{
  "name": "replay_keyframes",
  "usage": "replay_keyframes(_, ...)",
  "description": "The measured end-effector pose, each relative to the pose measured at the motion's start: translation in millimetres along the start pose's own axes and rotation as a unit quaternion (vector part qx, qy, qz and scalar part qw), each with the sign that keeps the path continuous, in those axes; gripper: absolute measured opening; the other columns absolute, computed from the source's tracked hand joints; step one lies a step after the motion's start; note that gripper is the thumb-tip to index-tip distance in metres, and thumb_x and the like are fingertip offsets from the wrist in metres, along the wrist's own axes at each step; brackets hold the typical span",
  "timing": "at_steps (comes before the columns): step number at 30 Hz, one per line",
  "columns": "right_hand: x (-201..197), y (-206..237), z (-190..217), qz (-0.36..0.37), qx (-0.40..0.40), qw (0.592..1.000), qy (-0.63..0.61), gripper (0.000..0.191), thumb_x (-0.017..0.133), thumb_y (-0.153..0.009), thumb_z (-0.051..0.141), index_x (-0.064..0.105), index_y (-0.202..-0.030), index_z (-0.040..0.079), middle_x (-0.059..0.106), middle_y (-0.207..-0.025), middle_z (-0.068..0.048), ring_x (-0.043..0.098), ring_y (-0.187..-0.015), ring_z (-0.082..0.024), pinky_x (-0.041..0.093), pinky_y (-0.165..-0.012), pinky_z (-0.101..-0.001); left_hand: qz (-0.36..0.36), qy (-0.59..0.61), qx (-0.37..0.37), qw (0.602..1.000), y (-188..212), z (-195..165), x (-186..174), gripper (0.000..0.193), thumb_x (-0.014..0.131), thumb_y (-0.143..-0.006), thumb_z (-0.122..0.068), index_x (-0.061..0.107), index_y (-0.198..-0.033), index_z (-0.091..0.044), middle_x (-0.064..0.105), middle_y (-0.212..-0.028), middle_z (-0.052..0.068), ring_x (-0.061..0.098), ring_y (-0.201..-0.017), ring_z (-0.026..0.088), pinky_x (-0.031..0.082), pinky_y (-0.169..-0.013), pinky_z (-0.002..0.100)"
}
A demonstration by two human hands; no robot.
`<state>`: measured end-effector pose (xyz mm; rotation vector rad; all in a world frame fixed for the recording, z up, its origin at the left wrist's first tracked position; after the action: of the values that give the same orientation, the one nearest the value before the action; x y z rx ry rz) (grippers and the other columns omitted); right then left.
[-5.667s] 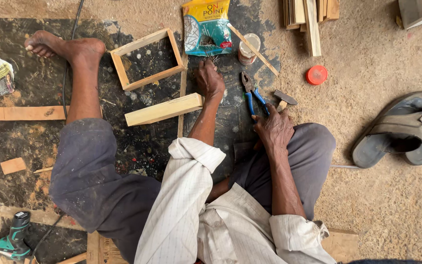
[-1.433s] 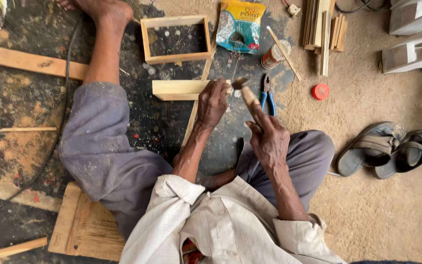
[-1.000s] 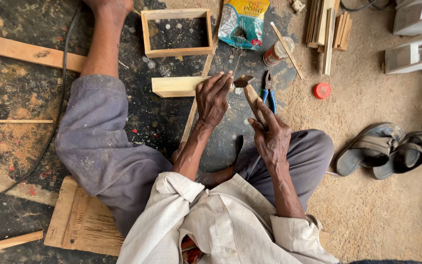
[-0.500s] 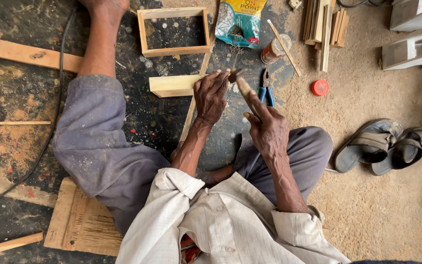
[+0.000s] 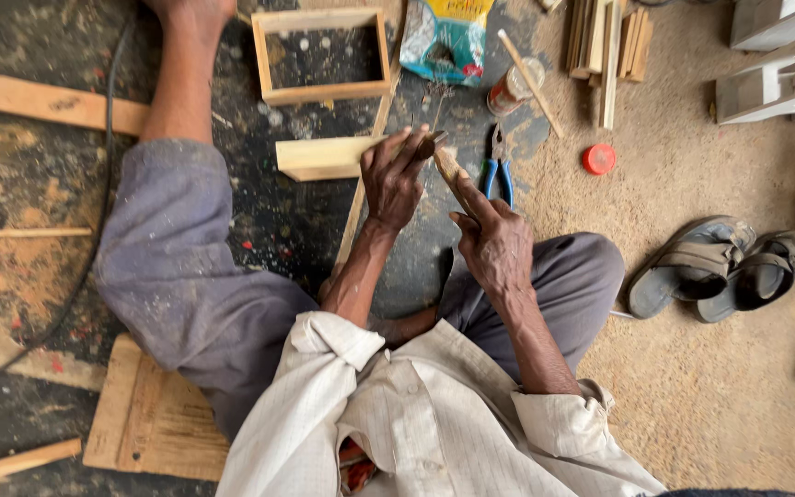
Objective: The person assembles small wooden frames by hammering nails into wooden pieces. They pick up nails, position them on the wood, and use a hammer to drive them in. The person also marks wood with a pencil and fits the pieces together to form rectangular frames.
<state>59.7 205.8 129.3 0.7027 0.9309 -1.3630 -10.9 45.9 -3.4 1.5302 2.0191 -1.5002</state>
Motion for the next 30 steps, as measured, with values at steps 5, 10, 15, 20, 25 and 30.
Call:
replay_keyframes(5,-9.5,0.3,7.4,-0.106,-0.08,0.986,-0.099,0.052,0.073,-0.1,0.018,0.058,-0.149,0.019,0.07,-0.09,-0.014,0.065,-0.065,-0.02,0.052,-0.056,-0.0354,0.0,-0.007,0.006,1.0,-1.3,-0.1,1.2,0.041,0.07,-0.089,0.005,0.074,-0.127,-0.009,0.064,-0.143,-0.002,0.055,-0.133,0.022,0.038,-0.104,0.042)
replay_keyframes(10,-8.1,-5.1,10.3,-0.054,-0.051,0.997,-0.008,0.053,0.077,-0.095,0.019,0.062,-0.145,0.018,0.069,-0.082,-0.015,0.065,-0.065,-0.026,0.051,-0.058,-0.0409,0.001,-0.011,0.001,1.0,-0.1,-2.5,-1.9,0.04,0.069,-0.089,0.005,0.074,-0.125,-0.012,0.064,-0.144,-0.004,0.055,-0.134,0.021,0.037,-0.104,0.043)
replay_keyframes(15,-15.0,-3.6,13.0,-0.034,-0.031,0.999,-0.018,0.051,0.076,-0.096,0.017,0.062,-0.145,0.02,0.067,-0.083,-0.014,0.063,-0.063,-0.028,0.05,-0.057,-0.0424,0.016,0.007,0.005,1.0,-0.9,-2.1,-3.4,0.045,0.067,-0.085,0.006,0.074,-0.127,-0.009,0.062,-0.147,-0.002,0.054,-0.135,0.023,0.038,-0.105,0.044)
replay_keyframes(20,-17.4,-2.7,14.2,-0.098,-0.056,0.992,-0.057,0.056,0.077,-0.096,0.017,0.059,-0.149,0.02,0.066,-0.082,-0.014,0.063,-0.065,-0.026,0.05,-0.059,-0.0404,0.004,-0.003,0.001,1.0,-1.4,-2.5,-1.5,0.04,0.068,-0.092,0.003,0.072,-0.13,-0.009,0.063,-0.145,-0.004,0.053,-0.135,0.021,0.038,-0.105,0.044)
replay_keyframes(25,-5.5,-8.6,2.8,-0.007,-0.01,0.999,0.034,0.054,0.08,-0.091,0.019,0.064,-0.142,0.023,0.069,-0.076,-0.015,0.063,-0.055,-0.027,0.047,-0.05,-0.0428,0.01,-0.033,0.006,0.999,0.3,-1.2,2.2,0.051,0.067,-0.083,0.004,0.074,-0.129,-0.015,0.067,-0.14,-0.003,0.056,-0.131,0.021,0.04,-0.101,0.043)
replay_keyframes(30,-12.0,-6.5,1.9,-0.077,-0.043,0.994,-0.058,0.053,0.079,-0.096,0.019,0.06,-0.146,0.017,0.074,-0.095,-0.018,0.07,-0.064,-0.024,0.054,-0.053,-0.0379,-0.004,0.005,-0.001,1.0,-0.3,9.4,7.5,0.049,0.072,-0.101,-0.006,0.058,-0.148,-0.009,0.064,-0.142,0.002,0.056,-0.135,0.019,0.042,-0.104,0.039)
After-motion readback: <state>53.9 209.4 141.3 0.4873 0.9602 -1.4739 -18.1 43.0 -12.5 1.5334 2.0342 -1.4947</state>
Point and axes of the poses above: each hand's wrist, its own y-axis away from the middle knuckle, its own x-axis out of the palm, z = x × y, the point moved 3 cm from there along -y, towards the middle knuckle
